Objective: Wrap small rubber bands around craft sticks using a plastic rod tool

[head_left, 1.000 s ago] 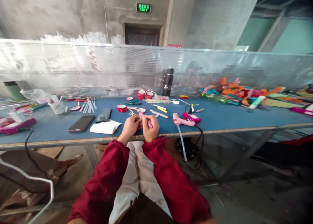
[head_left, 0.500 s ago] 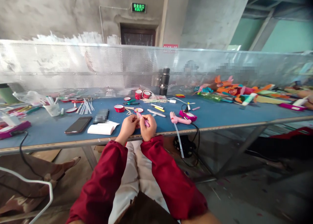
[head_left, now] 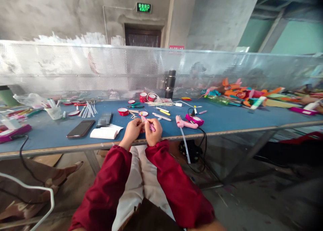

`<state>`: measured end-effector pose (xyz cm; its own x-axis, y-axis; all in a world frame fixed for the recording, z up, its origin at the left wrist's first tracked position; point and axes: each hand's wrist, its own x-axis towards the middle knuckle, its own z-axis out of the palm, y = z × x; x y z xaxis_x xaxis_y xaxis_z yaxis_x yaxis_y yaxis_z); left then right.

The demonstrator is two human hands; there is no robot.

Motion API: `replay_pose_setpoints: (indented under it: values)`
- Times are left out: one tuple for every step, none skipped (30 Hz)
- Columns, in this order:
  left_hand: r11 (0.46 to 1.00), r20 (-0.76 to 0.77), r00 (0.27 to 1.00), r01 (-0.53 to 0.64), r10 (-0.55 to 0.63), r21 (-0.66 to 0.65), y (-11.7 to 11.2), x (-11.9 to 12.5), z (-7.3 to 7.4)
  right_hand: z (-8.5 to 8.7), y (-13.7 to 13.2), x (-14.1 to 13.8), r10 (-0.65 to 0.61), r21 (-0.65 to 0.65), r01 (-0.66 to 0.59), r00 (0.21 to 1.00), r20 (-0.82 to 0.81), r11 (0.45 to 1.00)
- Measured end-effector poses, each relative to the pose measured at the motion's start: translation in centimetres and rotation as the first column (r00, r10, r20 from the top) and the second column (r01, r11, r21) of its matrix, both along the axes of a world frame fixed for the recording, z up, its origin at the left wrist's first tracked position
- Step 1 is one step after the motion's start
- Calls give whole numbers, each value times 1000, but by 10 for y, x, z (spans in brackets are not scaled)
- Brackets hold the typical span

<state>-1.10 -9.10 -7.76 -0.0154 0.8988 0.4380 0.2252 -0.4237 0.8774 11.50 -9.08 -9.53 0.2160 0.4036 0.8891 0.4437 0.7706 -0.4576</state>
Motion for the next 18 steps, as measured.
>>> replay_pose_setpoints:
  values:
    - [1000, -3, 1000, -1, 1, -1, 0, 0, 0, 0, 0, 0, 3, 1, -3, 1000, 4, 1000]
    - [1000, -8, 1000, -1, 1, -1, 0, 0, -1, 0, 0, 0, 4, 2, -4, 1000, 6, 1000]
    - [1000, -13, 1000, -1, 1, -1, 1, 0, -1, 0, 0, 0, 4, 3, -4, 1000, 6, 1000]
    - [1000, -15, 1000, -1, 1, -1, 1, 0, -1, 0, 0, 0, 1, 3, -1, 1000, 2, 1000]
    - [1000, -15, 1000, -2, 2, -2, 1, -1, -1, 0, 0, 0, -3, 3, 3, 1000, -3, 1000]
    - [1000, -14, 1000, -3, 3, -3, 2, -1, -2, 1, 0, 0, -5, 3, 5, 1000, -8, 1000]
    - [1000, -13, 1000, -3, 3, -4, 2, -1, -2, 1, 0, 0, -7, 3, 7, 1000, -10, 1000]
    - [1000, -12, 1000, -4, 4, -4, 2, -1, -2, 1, -1, 0, -7, 3, 7, 1000, -10, 1000]
    - [1000, -11, 1000, -5, 5, -5, 1, 0, -2, 1, -1, 0, -5, 4, 5, 1000, -8, 1000]
    - [1000, -10, 1000, -6, 6, -6, 1, 0, -1, 1, -1, 0, -2, 5, 2, 1000, -5, 1000]
    - [1000, -10, 1000, -8, 8, -7, 1, 0, -1, 1, -1, -1, 0, 6, 0, 1000, -3, 1000]
    - [1000, -10, 1000, -11, 10, -8, 0, 0, 0, 1, -1, -1, 0, 6, 0, 1000, -3, 1000]
    - [1000, -10, 1000, -14, 13, -11, -1, 0, 0, 1, -1, -1, 0, 6, 1, 1000, -6, 1000]
    - [1000, -9, 1000, -16, 16, -14, -1, 0, 1, 0, -1, -1, -2, 6, 2, 1000, -11, 1000]
    - [1000, -8, 1000, -18, 18, -17, -1, 1, 1, 0, 0, -1, -4, 5, 5, 1000, -16, 1000]
    - [1000, -6, 1000, -21, 20, -21, -2, 1, 1, 0, 0, -1, -6, 5, 6, 1000, -20, 1000]
    - [1000, -5, 1000, -21, 21, -23, -2, 1, 1, 0, -1, -1, -6, 5, 6, 1000, -22, 1000]
    - [1000, -3, 1000, -20, 20, -25, -1, 1, 1, 0, -1, -1, -5, 5, 5, 1000, -20, 1000]
